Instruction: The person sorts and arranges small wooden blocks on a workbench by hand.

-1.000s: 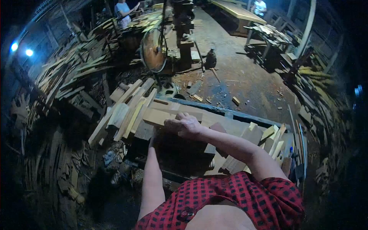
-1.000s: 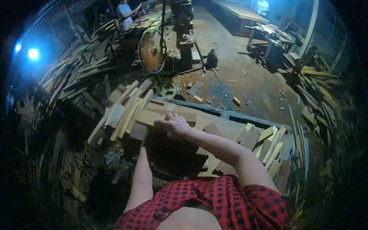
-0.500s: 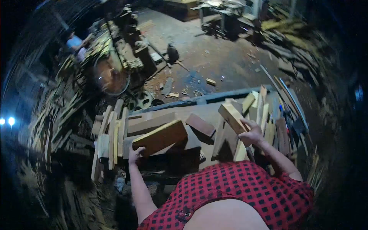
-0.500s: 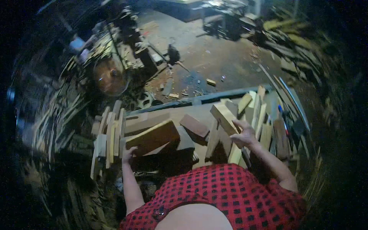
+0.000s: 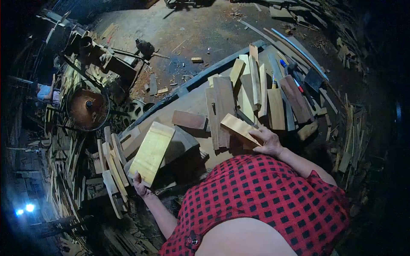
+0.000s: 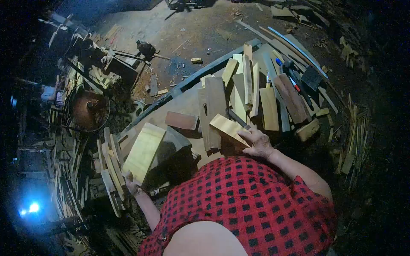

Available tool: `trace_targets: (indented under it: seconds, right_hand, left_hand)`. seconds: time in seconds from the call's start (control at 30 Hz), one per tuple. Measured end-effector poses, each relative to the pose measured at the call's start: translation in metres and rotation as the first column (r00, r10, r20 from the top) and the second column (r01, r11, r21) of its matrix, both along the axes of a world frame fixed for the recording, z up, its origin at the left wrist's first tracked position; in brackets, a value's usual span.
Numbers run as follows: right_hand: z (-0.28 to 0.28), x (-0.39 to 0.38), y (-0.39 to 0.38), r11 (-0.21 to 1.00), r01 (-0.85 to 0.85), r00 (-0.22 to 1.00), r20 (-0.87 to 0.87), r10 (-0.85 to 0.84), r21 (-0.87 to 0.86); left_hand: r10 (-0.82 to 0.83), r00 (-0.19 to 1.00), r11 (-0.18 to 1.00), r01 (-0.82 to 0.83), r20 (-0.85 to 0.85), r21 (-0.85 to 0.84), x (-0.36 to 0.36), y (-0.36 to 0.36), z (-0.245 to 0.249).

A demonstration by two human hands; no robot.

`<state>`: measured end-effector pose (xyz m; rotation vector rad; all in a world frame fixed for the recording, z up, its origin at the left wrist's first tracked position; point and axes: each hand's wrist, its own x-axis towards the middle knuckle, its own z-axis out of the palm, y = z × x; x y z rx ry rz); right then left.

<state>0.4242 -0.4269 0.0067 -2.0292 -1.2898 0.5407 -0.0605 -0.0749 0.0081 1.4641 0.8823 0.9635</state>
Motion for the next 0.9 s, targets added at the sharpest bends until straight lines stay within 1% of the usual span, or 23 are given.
trace_targets:
  seconds: [0.13,0.2,0.3,0.33,0.37,0.4,0.43,0.47,0.5,0.57,0.6,0.63,0.7,0.73,0.8,0.83,0.87,0.9]
  right_hand:
    - [0.000,0.001,-0.006,0.999,0.030,1.000,-0.003,-0.030,0.017]
    - [-0.001,0.005,-0.007,0.995,0.046,0.999,0.024,-0.048,0.091]
    - [-0.005,0.009,-0.011,0.994,0.082,0.997,0.001,-0.082,0.074]
    - [-0.005,0.010,-0.014,0.993,0.096,0.995,0.003,-0.097,0.072]
    - [-0.004,0.010,-0.016,0.993,0.103,0.995,-0.006,-0.103,0.064]
    - [-0.004,0.011,-0.017,0.993,0.105,0.994,-0.016,-0.104,0.058]
    - [-0.006,0.011,-0.019,0.993,0.106,0.994,-0.015,-0.106,0.059]
    - [-0.009,0.010,-0.022,0.991,0.115,0.993,-0.006,-0.115,0.068]
    - [-0.011,0.009,-0.024,0.990,0.121,0.993,0.003,-0.122,0.078]
    - [-0.011,0.007,-0.027,0.989,0.134,0.991,-0.029,-0.132,0.069]
    - [-0.010,0.006,-0.028,0.986,0.154,0.987,-0.060,-0.150,0.057]
    - [-0.009,0.006,-0.027,0.986,0.158,0.986,-0.060,-0.155,0.058]
    - [-0.005,0.006,-0.024,0.976,0.186,0.982,-0.053,-0.182,0.109]
    - [-0.002,0.007,-0.022,0.976,0.191,0.981,-0.052,-0.187,0.108]
    - [0.003,0.011,-0.014,0.952,0.225,0.972,-0.110,-0.206,0.209]
    - [0.007,0.013,-0.011,0.951,0.228,0.972,-0.107,-0.210,0.209]
    - [0.013,0.015,-0.006,0.942,0.237,0.969,-0.122,-0.213,0.237]
    - [0.019,0.017,-0.003,0.932,0.246,0.967,-0.135,-0.217,0.265]
  left_hand:
    - [0.206,0.975,0.965,-0.187,0.086,-0.185,0.055,-0.026,0.015]
    - [0.312,0.942,0.922,-0.269,0.123,-0.279,0.096,-0.038,0.021]
    - [0.438,0.885,0.839,-0.338,0.159,-0.426,0.142,-0.048,0.029]
    - [0.471,0.864,0.779,-0.313,0.178,-0.543,0.160,-0.053,0.034]
    - [0.461,0.869,0.782,-0.303,0.178,-0.545,0.164,-0.055,0.027]
    - [0.294,0.884,0.822,-0.041,0.362,-0.568,0.170,-0.057,0.024]
    - [0.131,0.832,0.815,0.220,0.540,-0.536,0.174,-0.060,0.023]
    - [0.159,0.883,0.822,0.129,0.442,-0.555,0.177,-0.065,0.021]
    - [0.184,0.839,0.751,0.216,0.512,-0.624,0.181,-0.067,0.016]
    - [0.203,0.867,0.721,0.182,0.454,-0.669,0.187,-0.074,0.010]
    - [0.217,0.839,0.656,0.253,0.498,-0.711,0.191,-0.077,0.005]
    - [0.151,0.859,0.658,0.282,0.489,-0.698,0.194,-0.080,0.004]
    - [0.118,0.879,0.586,0.314,0.461,-0.748,0.200,-0.080,-0.011]
    - [0.155,0.899,0.572,0.257,0.410,-0.779,0.215,-0.084,-0.005]
    - [0.039,0.957,0.611,0.206,0.289,-0.764,0.244,-0.103,0.017]
    - [-0.010,0.977,0.638,0.172,0.215,-0.751,0.253,-0.106,0.024]
    - [0.013,0.974,0.649,0.165,0.227,-0.743,0.252,-0.093,-0.029]
    - [0.111,0.960,0.610,0.139,0.258,-0.780,0.277,-0.109,-0.008]
